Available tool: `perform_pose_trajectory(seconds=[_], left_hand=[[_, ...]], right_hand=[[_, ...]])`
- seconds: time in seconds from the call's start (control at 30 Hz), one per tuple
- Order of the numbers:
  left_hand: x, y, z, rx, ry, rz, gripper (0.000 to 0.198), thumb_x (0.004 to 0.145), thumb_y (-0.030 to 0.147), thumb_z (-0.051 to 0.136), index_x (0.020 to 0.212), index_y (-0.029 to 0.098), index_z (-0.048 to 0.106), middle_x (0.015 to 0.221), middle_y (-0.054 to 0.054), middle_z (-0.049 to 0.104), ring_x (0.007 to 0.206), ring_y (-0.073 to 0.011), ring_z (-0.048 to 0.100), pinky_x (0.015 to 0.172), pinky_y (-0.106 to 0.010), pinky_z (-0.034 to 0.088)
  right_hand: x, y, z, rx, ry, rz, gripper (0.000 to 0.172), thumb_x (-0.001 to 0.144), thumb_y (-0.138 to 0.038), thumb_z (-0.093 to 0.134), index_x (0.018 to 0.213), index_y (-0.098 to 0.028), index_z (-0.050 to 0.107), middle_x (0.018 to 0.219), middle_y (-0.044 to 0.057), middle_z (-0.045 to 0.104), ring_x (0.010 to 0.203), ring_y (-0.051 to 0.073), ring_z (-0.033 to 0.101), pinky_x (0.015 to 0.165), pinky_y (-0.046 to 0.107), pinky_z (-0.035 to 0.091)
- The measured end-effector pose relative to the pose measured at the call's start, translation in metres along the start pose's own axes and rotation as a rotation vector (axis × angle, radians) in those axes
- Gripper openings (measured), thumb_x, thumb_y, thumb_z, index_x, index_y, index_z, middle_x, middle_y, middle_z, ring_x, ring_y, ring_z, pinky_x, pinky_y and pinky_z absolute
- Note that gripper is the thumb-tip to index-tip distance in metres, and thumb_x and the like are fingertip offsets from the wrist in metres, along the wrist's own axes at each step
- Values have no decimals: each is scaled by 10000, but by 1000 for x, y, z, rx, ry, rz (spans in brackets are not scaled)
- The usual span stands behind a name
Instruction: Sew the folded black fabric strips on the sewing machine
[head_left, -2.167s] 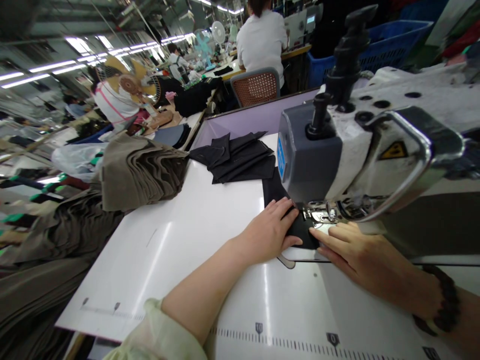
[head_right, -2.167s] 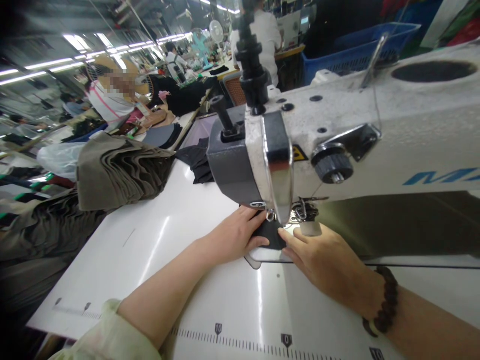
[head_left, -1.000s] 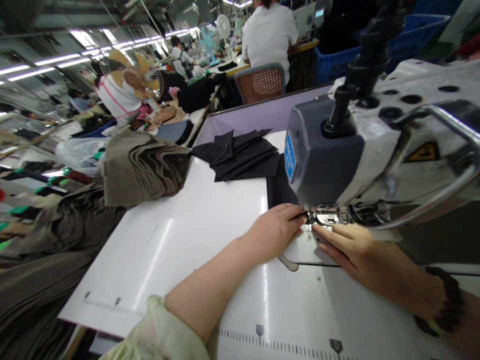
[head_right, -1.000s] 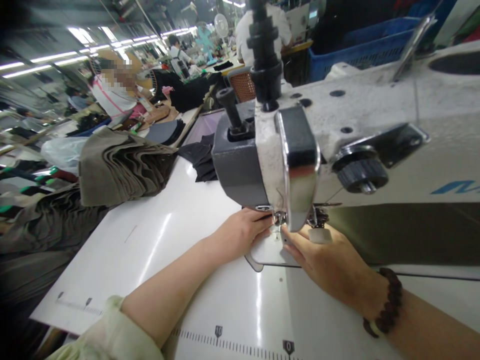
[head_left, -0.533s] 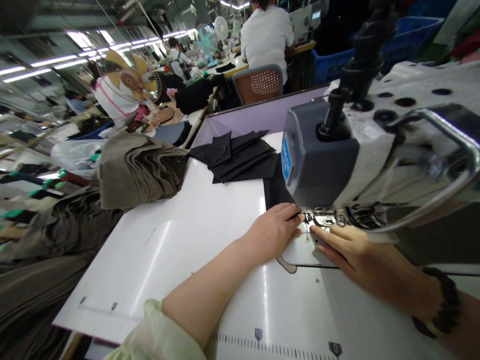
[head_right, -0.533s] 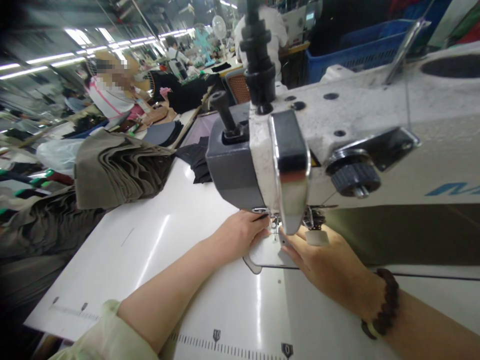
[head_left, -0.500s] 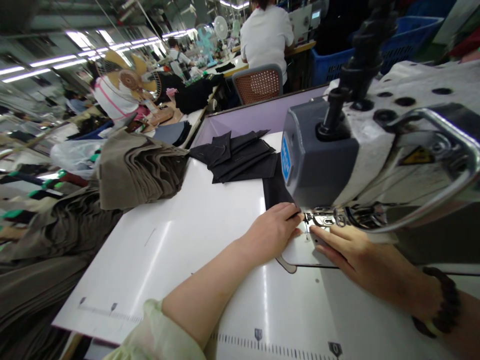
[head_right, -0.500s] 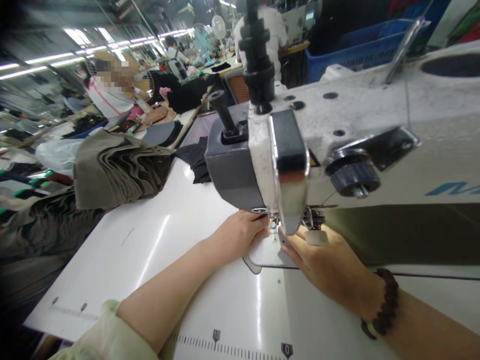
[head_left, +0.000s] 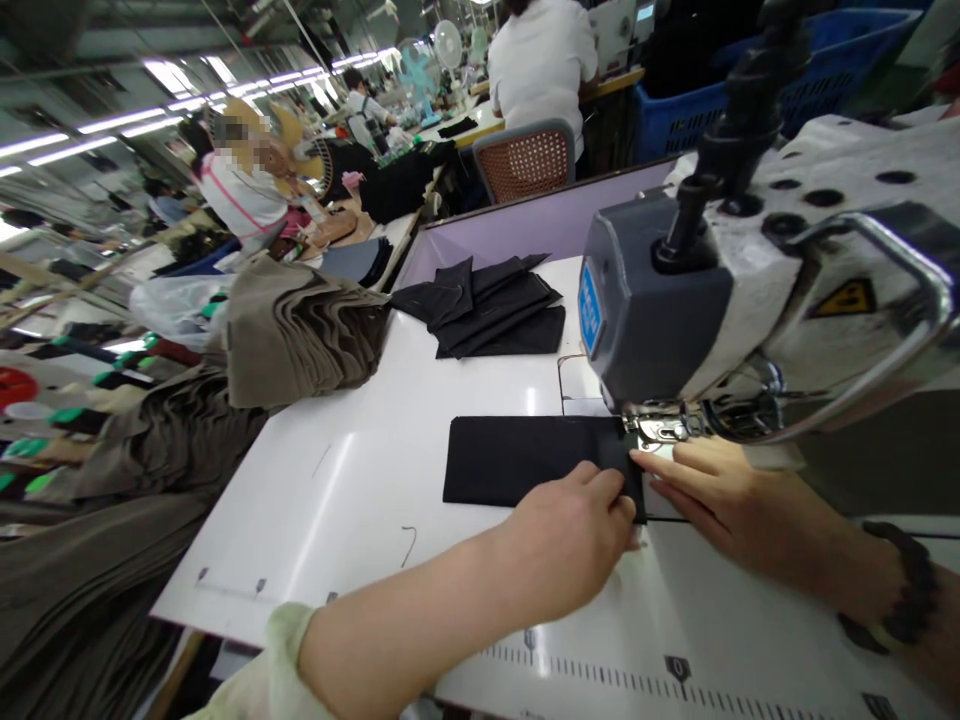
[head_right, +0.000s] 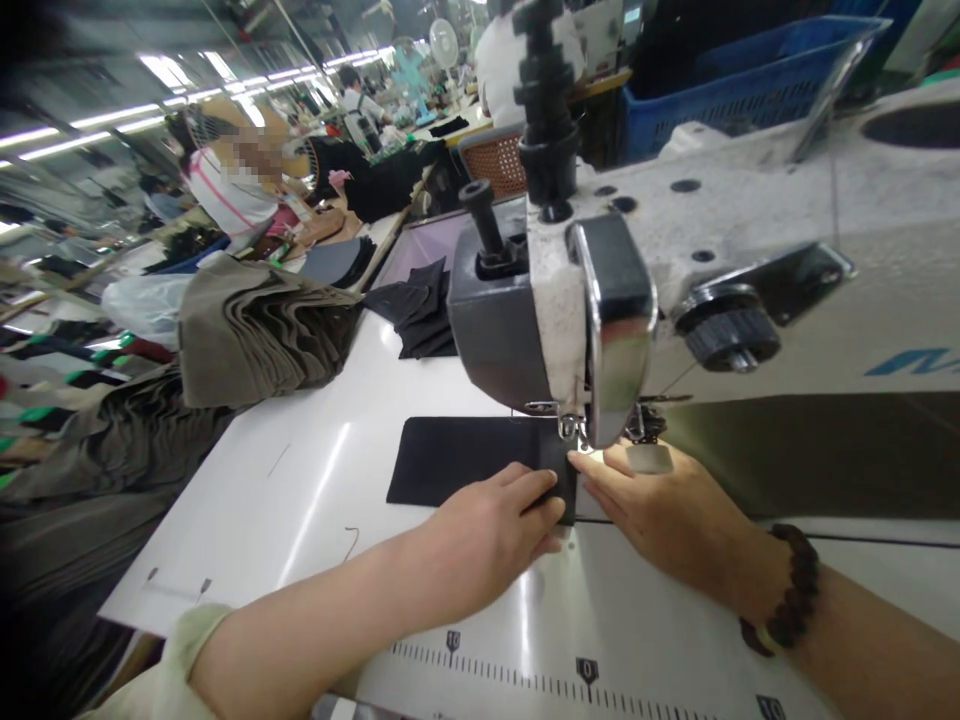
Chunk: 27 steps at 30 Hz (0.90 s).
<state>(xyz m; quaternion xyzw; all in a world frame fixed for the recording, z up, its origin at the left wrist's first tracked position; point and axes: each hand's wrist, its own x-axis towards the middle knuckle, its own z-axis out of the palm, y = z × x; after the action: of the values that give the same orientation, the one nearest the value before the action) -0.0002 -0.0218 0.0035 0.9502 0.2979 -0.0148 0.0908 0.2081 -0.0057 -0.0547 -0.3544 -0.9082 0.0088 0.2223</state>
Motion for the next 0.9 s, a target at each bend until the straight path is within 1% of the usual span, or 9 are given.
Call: perform_pose_trajectory(seconds=[0.13, 0.2, 0.27, 0.37, 0.47, 0.53, 0.63, 0.8, 0.9], left_hand=[[-2, 1, 6, -39, 34, 75, 226, 915, 162, 385, 961, 50, 577, 986, -129, 569, 939, -208, 509, 821, -312, 481], [-4, 1, 10, -41, 58, 110, 228, 897, 118, 374, 973, 31, 570, 1019, -144, 568, 968, -216, 508, 840, -316, 480], [-5, 2, 12, -40, 80, 105, 244, 901, 122, 353, 984, 32, 564, 1035, -148, 571, 968, -217, 520, 826, -323, 493], [-6, 3, 16, -28, 113, 86, 270, 919, 140, 317, 982, 45, 562, 1043, -147, 579, 961, -208, 541, 819, -330, 505], [-6, 1, 18, -15, 138, 99, 299, 926, 141, 288, 1004, 38, 558, 1071, -149, 582, 988, -208, 546, 870, -332, 491], [-5, -1, 19, -13, 138, 104, 324, 930, 141, 267, 1042, 28, 549, 1096, -146, 583, 1022, -208, 540, 921, -333, 466], [-3, -5, 20, -7, 134, 101, 338, 931, 138, 259, 1088, 20, 535, 1126, -136, 582, 1071, -204, 528, 977, -326, 430], [1, -16, 23, 18, 171, 90, 330, 927, 142, 289, 1121, 11, 522, 1193, -139, 558, 1128, -204, 504, 1008, -321, 410], [6, -22, 23, 18, 173, 90, 327, 931, 142, 294, 1129, 6, 516, 1199, -140, 556, 1150, -192, 490, 1026, -307, 395]], right_hand=[[0, -4, -10, 14, -21, -96, 258, 939, -228, 360, 985, -138, 597, 694, 20, 553, 615, 134, 532, 604, 285, 395], [1, -9, -15, 46, -24, -135, 269, 940, -222, 356, 904, -140, 610, 649, 12, 522, 582, 129, 499, 566, 283, 357], [3, -15, -20, 75, -19, -182, 278, 937, -202, 360, 843, -142, 614, 627, 10, 506, 577, 133, 472, 556, 290, 325], [4, -21, -21, 98, 15, -221, 287, 933, -167, 363, 780, -142, 604, 618, 7, 502, 583, 136, 445, 593, 298, 314], [3, -22, -19, 92, 35, -215, 265, 930, -153, 368, 811, -131, 604, 628, 5, 506, 592, 137, 441, 608, 298, 309], [3, -21, -17, 76, 32, -209, 249, 930, -156, 371, 849, -125, 605, 639, 5, 512, 593, 138, 448, 602, 300, 304], [1, -18, -15, 52, 22, -184, 250, 938, -186, 368, 851, -132, 596, 646, 8, 517, 588, 140, 460, 597, 304, 305], [0, -14, -9, -17, 3, -96, 260, 946, -222, 351, 920, -144, 597, 657, 6, 527, 600, 139, 501, 608, 299, 338], [0, -11, -5, -47, -2, -53, 261, 947, -243, 351, 971, -146, 592, 686, 14, 550, 648, 148, 538, 649, 305, 374]])
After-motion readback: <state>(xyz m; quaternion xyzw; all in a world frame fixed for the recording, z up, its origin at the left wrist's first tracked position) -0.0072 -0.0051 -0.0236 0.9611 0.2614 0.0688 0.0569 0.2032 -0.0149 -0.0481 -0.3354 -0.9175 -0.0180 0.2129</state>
